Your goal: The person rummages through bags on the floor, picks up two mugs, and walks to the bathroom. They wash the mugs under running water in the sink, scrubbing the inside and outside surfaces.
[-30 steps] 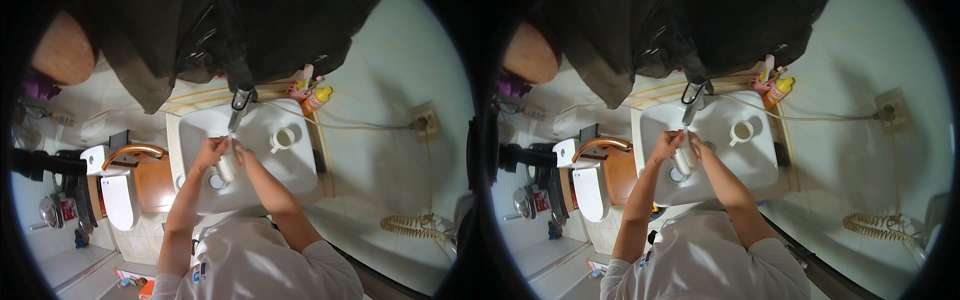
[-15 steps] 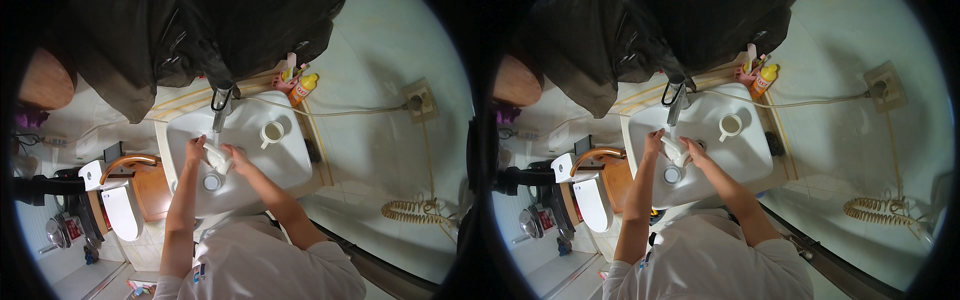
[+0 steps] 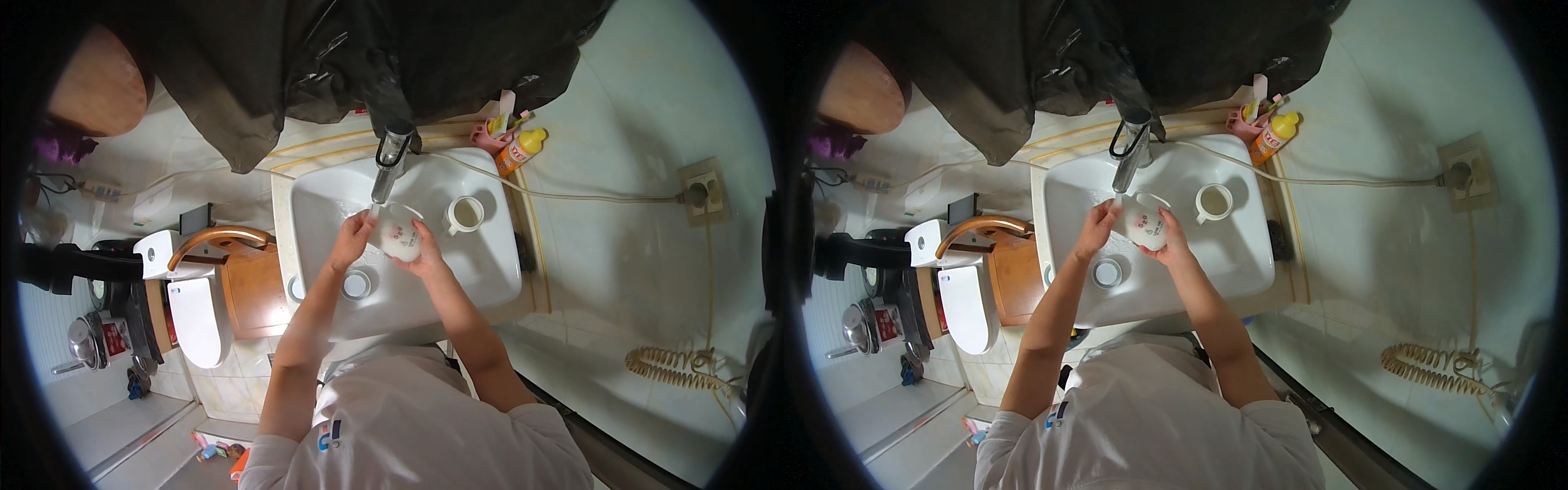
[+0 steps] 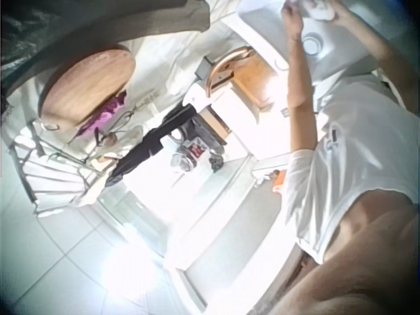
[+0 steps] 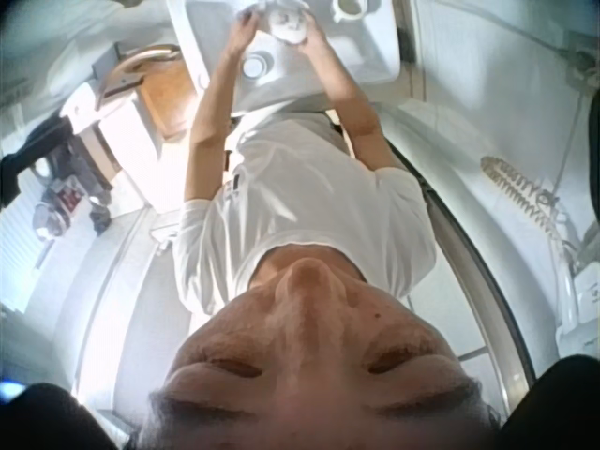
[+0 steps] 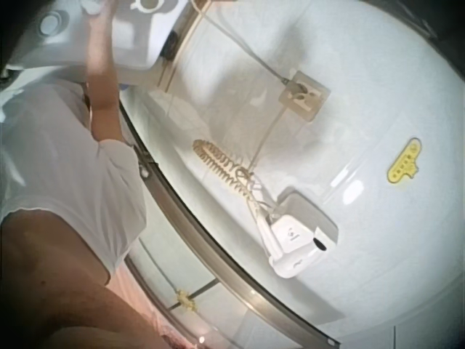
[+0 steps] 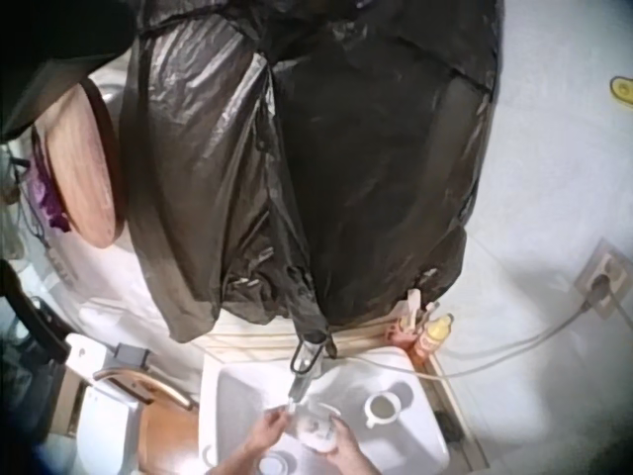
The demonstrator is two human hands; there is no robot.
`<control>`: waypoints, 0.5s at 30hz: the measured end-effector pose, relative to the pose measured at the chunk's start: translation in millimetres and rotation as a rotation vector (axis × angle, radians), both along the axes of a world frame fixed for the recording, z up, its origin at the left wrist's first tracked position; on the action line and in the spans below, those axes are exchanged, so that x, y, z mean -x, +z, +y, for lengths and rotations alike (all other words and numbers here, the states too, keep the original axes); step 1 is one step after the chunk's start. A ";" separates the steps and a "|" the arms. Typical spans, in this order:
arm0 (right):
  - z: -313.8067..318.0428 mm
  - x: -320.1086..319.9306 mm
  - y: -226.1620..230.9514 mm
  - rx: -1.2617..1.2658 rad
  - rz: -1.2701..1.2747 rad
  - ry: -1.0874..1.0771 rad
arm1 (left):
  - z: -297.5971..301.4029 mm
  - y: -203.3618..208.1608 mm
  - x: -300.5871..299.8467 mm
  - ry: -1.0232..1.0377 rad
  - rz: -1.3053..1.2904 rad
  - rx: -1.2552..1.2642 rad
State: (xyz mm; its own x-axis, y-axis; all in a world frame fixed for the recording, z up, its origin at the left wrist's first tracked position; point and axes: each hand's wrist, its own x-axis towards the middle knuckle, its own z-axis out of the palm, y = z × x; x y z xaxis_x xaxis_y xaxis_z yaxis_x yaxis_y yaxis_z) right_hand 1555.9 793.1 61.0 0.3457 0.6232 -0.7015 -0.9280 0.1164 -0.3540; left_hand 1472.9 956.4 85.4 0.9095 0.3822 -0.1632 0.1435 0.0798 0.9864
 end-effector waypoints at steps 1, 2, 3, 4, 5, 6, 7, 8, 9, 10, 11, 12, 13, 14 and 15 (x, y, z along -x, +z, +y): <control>-2.4 -1.0 -2.1 -0.107 0.086 0.044 | 2.1 1.7 3.3 -0.071 -0.040 0.029; -3.7 1.2 -3.4 -0.125 0.146 0.041 | 4.7 2.0 6.3 -0.148 -0.131 0.060; -4.2 5.6 -3.2 -0.146 0.204 0.039 | 7.7 1.4 8.9 -0.120 -0.082 0.034; -2.7 9.8 -1.4 -0.084 0.263 0.015 | 10.4 0.0 8.5 -0.100 -0.089 0.006; -0.2 18.0 1.8 -0.061 0.167 -0.061 | 12.0 -2.1 8.5 -0.086 -0.041 -0.021; 4.2 27.9 6.4 0.044 0.071 -0.159 | 13.5 -4.2 6.9 -0.053 0.024 -0.038; 7.6 35.8 12.5 0.134 -0.016 -0.242 | 13.5 -6.7 2.7 -0.025 0.142 -0.053; 9.7 41.5 19.7 0.206 -0.173 -0.278 | 14.0 -8.9 -0.8 0.003 0.262 -0.068; 12.1 46.3 26.9 0.259 -0.322 -0.306 | 10.6 -11.5 -6.6 0.048 0.263 -0.034; 13.0 49.7 34.0 0.300 -0.483 -0.336 | 10.0 -13.7 -12.4 0.100 0.365 0.000; 10.1 54.6 40.6 0.403 -0.811 -0.280 | 9.9 -16.2 -16.7 0.152 0.476 0.047; 5.8 58.3 45.9 0.491 -1.151 -0.216 | 7.4 -19.3 -22.7 0.194 0.550 0.122; 3.0 59.2 49.6 0.571 -1.493 -0.145 | 11.9 -21.4 -20.7 0.088 0.447 0.441; 0.5 58.8 51.5 0.637 -1.849 -0.077 | 12.8 -24.1 -24.8 0.069 0.447 0.463; -2.2 57.4 51.3 0.660 -1.882 -0.002 | 13.3 -27.0 -26.9 0.067 0.497 0.497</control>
State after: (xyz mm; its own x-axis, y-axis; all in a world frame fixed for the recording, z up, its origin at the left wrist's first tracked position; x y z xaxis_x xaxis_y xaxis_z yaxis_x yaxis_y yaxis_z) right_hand 1498.5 790.9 112.2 0.7897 0.4664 0.3986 0.5936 -0.4167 -0.6884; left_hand 1499.8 969.7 58.4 0.6593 0.2070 -0.7228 0.5464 0.5284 0.6497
